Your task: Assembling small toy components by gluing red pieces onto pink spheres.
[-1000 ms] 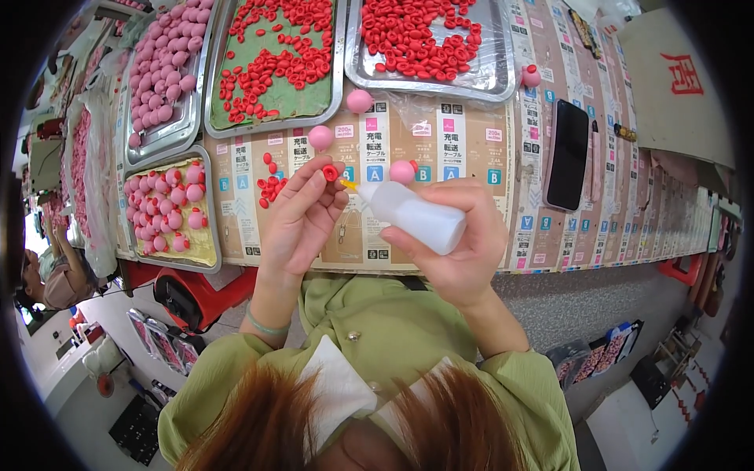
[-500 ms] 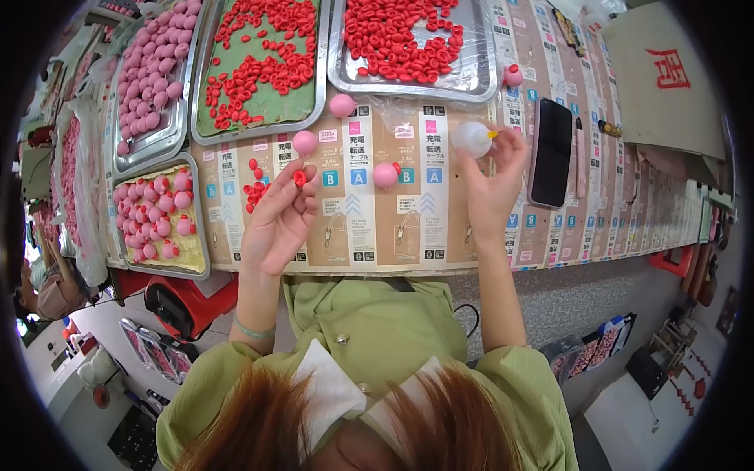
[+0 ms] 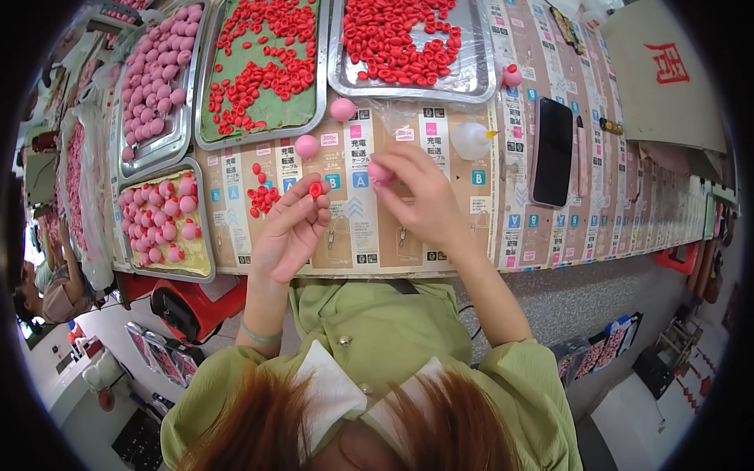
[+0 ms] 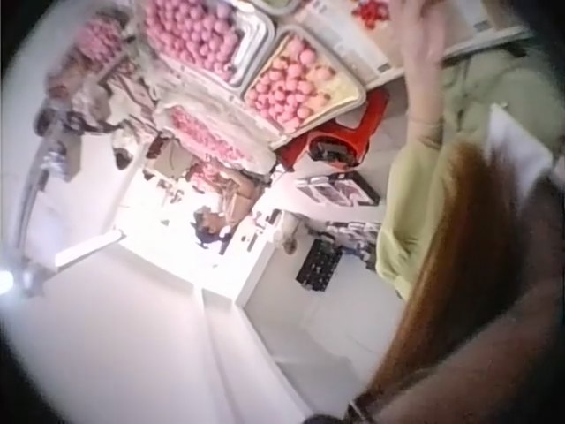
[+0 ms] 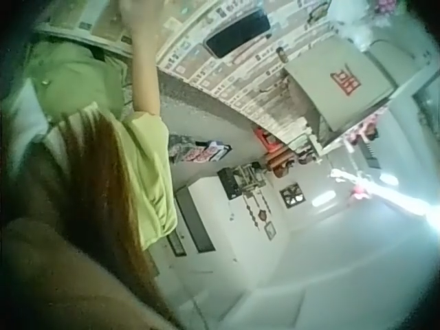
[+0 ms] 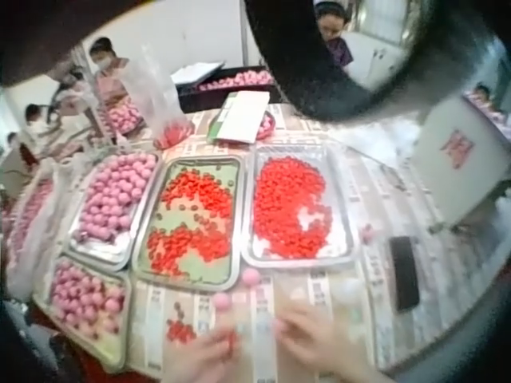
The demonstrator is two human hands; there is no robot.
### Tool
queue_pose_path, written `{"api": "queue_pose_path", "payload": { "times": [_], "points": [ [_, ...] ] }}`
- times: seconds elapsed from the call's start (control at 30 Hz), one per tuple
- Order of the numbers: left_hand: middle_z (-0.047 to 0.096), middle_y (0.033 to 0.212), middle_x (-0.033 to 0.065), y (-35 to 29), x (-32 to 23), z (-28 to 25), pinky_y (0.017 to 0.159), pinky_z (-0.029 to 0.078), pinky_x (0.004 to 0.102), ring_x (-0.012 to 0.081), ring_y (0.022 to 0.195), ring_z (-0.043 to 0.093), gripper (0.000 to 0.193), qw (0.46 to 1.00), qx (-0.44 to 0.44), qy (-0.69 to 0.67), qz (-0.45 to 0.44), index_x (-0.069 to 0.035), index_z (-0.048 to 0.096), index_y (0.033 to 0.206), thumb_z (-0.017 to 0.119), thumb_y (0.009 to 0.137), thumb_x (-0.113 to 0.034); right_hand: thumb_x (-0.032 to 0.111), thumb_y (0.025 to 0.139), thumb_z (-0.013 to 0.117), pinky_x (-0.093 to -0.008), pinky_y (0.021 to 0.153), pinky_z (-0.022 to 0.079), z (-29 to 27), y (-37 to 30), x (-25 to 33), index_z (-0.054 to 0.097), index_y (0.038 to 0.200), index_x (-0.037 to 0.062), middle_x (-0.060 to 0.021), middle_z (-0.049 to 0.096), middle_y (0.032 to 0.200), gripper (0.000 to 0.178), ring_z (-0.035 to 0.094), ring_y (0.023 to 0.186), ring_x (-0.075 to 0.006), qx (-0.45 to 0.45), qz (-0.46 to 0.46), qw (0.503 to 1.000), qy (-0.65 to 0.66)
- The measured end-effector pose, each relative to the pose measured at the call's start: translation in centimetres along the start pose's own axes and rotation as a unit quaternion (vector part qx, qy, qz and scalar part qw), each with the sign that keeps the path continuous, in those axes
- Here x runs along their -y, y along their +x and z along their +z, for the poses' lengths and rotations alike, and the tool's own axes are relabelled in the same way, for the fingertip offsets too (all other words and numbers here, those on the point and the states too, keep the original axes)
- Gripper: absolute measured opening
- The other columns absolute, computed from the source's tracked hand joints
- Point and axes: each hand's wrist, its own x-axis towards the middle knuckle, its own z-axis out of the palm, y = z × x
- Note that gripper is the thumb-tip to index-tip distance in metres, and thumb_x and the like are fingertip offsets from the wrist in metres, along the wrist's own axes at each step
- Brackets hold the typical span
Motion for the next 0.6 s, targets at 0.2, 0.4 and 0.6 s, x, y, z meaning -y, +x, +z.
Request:
{"api": "queue_pose_path", "payload": {
  "times": [0.2,0.4,0.6],
  "points": [
    [0.054,0.1,0.0099,-0.1,0.4,0.8,0.075,0.044,0.0253,0.0139,0.086,0.054,0.026,0.998,0.029,0.056,0.027,0.0,0.048,0.107,0.05,0.082,-0.003,0.006,0.078,0.054,-0.0256,0.076,0.042,-1.1,-0.4,2.7,0.049,0.105,-0.0011,-0.0081,0.055,0.092,0.029,0.053,0.085,-0.0145,0.032,0.306,0.761,0.571],
    [0.055,0.095,0.009,0.0,1.0,1.5,0.074,0.042,0.0255,0.0134,0.083,0.053,0.023,0.987,0.01,0.151,0.056,0.0,0.05,0.103,0.052,0.08,-0.004,0.006,0.079,0.052,-0.0248,0.077,0.042,-1.4,-0.1,4.1,0.045,0.107,-0.0009,-0.0063,0.053,0.091,0.029,0.053,0.085,-0.0134,0.033,0.383,0.697,0.605],
    [0.056,0.093,0.0088,-0.4,1.2,2.4,0.078,0.041,0.0244,0.0129,0.085,0.053,0.024,0.954,-0.019,0.274,0.117,0.002,0.052,0.101,0.054,0.076,0.002,-0.004,0.073,0.057,-0.024,0.08,0.042,-0.9,-0.4,5.2,0.042,0.107,-0.0016,-0.0075,0.051,0.096,0.038,0.052,0.09,-0.0131,-0.027,0.303,0.785,0.539]
  ]
}}
